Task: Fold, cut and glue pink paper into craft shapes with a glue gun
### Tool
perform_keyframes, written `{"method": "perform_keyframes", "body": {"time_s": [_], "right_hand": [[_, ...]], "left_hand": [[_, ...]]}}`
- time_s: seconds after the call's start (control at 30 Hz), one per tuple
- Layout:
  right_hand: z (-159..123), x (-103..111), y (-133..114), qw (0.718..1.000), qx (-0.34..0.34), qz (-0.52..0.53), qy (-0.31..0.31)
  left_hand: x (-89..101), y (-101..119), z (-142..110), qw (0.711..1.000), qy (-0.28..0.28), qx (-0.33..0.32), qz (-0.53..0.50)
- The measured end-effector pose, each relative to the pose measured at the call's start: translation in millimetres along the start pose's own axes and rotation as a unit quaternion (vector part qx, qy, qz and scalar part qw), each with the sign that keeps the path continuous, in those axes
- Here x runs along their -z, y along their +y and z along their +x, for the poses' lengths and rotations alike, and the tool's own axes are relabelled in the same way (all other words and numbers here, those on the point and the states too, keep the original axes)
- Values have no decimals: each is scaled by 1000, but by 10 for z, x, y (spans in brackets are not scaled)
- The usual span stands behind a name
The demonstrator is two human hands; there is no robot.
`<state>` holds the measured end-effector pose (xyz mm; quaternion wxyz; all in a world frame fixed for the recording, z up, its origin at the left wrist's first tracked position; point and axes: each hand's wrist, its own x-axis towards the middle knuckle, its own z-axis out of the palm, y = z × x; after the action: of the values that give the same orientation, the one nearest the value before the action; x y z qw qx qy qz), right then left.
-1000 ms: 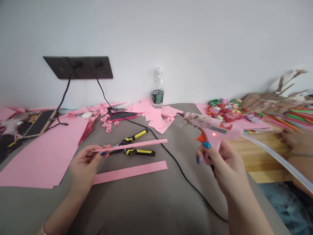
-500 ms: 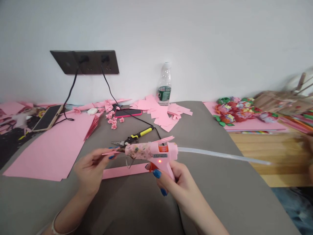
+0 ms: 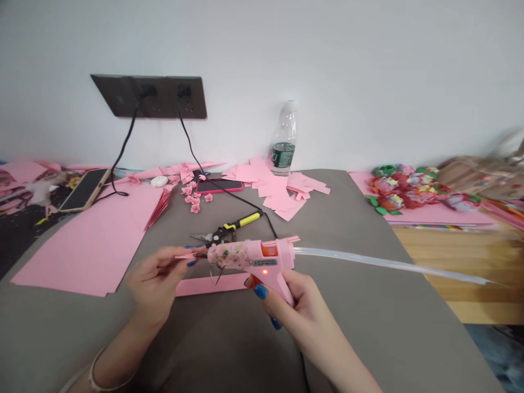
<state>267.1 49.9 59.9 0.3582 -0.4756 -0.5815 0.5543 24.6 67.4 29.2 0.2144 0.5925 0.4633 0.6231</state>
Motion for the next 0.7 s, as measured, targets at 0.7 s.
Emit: {"method": "perform_keyframes", "body": {"time_s": [0.7], "right_hand": [[-68,-36,-107,996,-1,-80,36]], "left_hand": [[4,-20,-3,997,-20,-23,-69]]}}
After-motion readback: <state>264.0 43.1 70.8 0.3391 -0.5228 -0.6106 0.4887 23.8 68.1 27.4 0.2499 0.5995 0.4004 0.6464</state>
